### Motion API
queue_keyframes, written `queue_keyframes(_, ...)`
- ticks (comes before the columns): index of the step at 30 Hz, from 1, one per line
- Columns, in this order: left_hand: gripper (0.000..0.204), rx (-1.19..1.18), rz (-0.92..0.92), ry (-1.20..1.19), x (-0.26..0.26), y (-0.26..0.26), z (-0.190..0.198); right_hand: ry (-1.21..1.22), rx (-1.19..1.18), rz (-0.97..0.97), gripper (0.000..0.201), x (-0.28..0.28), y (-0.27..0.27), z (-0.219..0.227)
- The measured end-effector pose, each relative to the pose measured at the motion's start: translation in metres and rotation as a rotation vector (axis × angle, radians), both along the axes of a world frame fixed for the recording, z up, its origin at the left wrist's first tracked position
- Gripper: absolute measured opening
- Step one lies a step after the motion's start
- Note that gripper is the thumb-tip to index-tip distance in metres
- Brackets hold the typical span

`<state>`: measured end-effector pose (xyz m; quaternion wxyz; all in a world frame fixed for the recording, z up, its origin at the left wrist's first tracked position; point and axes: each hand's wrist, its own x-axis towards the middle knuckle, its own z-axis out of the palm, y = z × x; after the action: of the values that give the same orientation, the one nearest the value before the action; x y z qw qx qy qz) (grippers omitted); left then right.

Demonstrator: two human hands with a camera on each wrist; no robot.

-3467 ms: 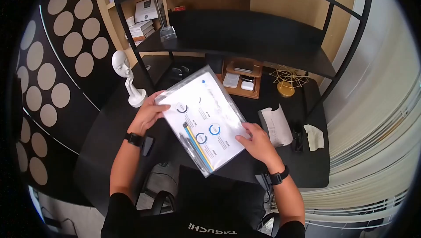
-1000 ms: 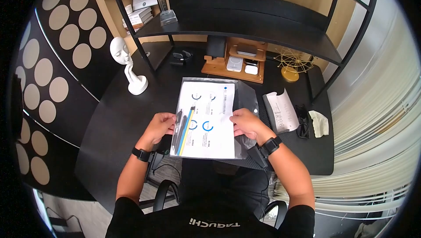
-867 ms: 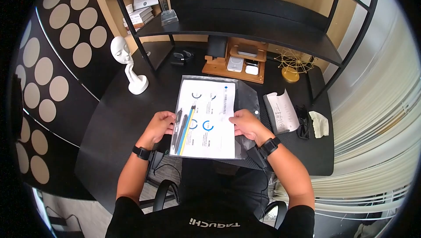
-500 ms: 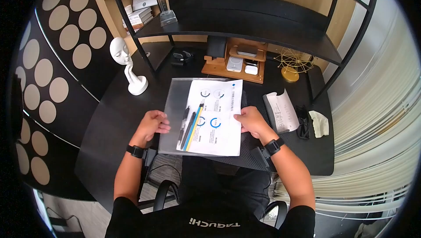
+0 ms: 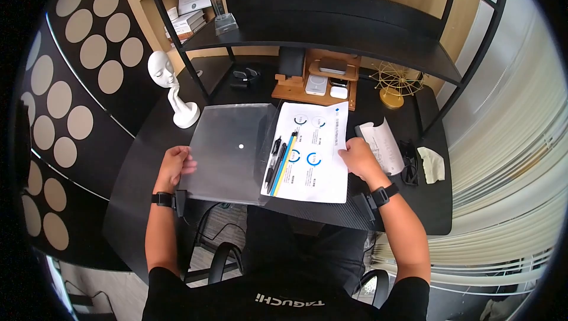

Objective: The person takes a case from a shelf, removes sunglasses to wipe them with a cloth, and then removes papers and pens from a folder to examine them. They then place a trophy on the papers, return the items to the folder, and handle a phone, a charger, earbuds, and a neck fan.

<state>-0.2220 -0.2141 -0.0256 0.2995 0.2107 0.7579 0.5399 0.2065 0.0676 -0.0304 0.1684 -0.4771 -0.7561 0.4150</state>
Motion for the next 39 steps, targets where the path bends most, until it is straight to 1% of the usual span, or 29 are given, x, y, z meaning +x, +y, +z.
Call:
queue_keyframes(3, 0.018, 0.02, 0.051, -0.001, -0.007, -0.004, -0.003, -0.044, 0.052, -0.023, 0.019, 0.003, -0.005, 0.012)
queue_keyframes(4, 0.018, 0.026, 0.071, -0.008, -0.008, -0.006, -0.002, -0.087, 0.102, -0.014, 0.02, 0.003, -0.003, 0.011)
queue_keyframes(6, 0.018, -0.003, 0.064, 0.012, -0.019, -0.01, -0.005, -0.173, 0.204, -0.001, 0.022, 0.005, 0.0, 0.008)
queue_keyframes(9, 0.018, -0.045, 0.038, 0.024, -0.03, -0.02, -0.009, -0.258, 0.27, 0.03, 0.023, 0.007, -0.003, 0.019)
queue_keyframes(13, 0.016, -0.056, 0.031, -0.028, -0.036, -0.026, -0.01, -0.294, 0.298, 0.031, 0.023, 0.009, -0.005, 0.024)
queue_keyframes(15, 0.018, 0.07, -0.02, -0.077, -0.058, -0.032, -0.032, -0.282, 0.278, 0.028, 0.022, 0.013, -0.003, 0.027)
queue_keyframes(16, 0.018, 0.133, -0.048, -0.104, -0.059, -0.031, -0.032, -0.269, 0.257, 0.024, 0.022, 0.014, -0.003, 0.026)
queue_keyframes(18, 0.018, 0.17, -0.03, -0.174, -0.056, -0.03, -0.034, -0.241, 0.213, 0.012, 0.022, 0.015, -0.001, 0.023)
queue_keyframes(19, 0.018, 0.187, -0.019, -0.21, -0.048, -0.028, -0.029, -0.242, 0.214, 0.024, 0.022, 0.015, -0.001, 0.021)
queue_keyframes(21, 0.018, 0.121, -0.032, -0.193, -0.032, -0.022, -0.02, -0.238, 0.215, 0.054, 0.022, 0.014, -0.001, 0.018)
queue_keyframes(22, 0.017, 0.089, -0.035, -0.183, -0.022, -0.018, -0.014, -0.218, 0.177, 0.054, 0.022, 0.012, -0.003, 0.02)
queue_keyframes(24, 0.017, 0.109, -0.038, -0.196, 0.007, -0.002, -0.003, -0.183, 0.099, 0.05, 0.023, 0.007, -0.01, 0.028)
queue_keyframes(25, 0.017, 0.119, -0.042, -0.204, 0.019, 0.008, 0.001, -0.173, 0.123, 0.062, 0.023, 0.006, -0.01, 0.026)
queue_keyframes(27, 0.017, 0.15, -0.067, -0.222, 0.033, 0.025, 0.0, -0.152, 0.17, 0.085, 0.024, 0.005, -0.008, 0.019)
queue_keyframes(30, 0.018, 0.216, -0.102, -0.236, 0.049, 0.047, 0.0, -0.194, 0.111, 0.058, 0.026, 0.003, -0.017, 0.037)
queue_keyframes(33, 0.018, 0.254, -0.096, -0.232, 0.057, 0.059, 0.001, -0.229, 0.183, 0.057, 0.028, 0.009, -0.018, 0.037)
queue_keyframes(36, 0.019, 0.267, -0.152, -0.217, 0.063, 0.068, 0.001, -0.309, 0.534, 0.035, 0.027, 0.017, -0.023, 0.029)
queue_keyframes(39, 0.023, 0.173, -0.247, -0.21, 0.085, 0.077, -0.001, -0.177, 0.524, 0.064, 0.026, 0.013, -0.03, 0.038)
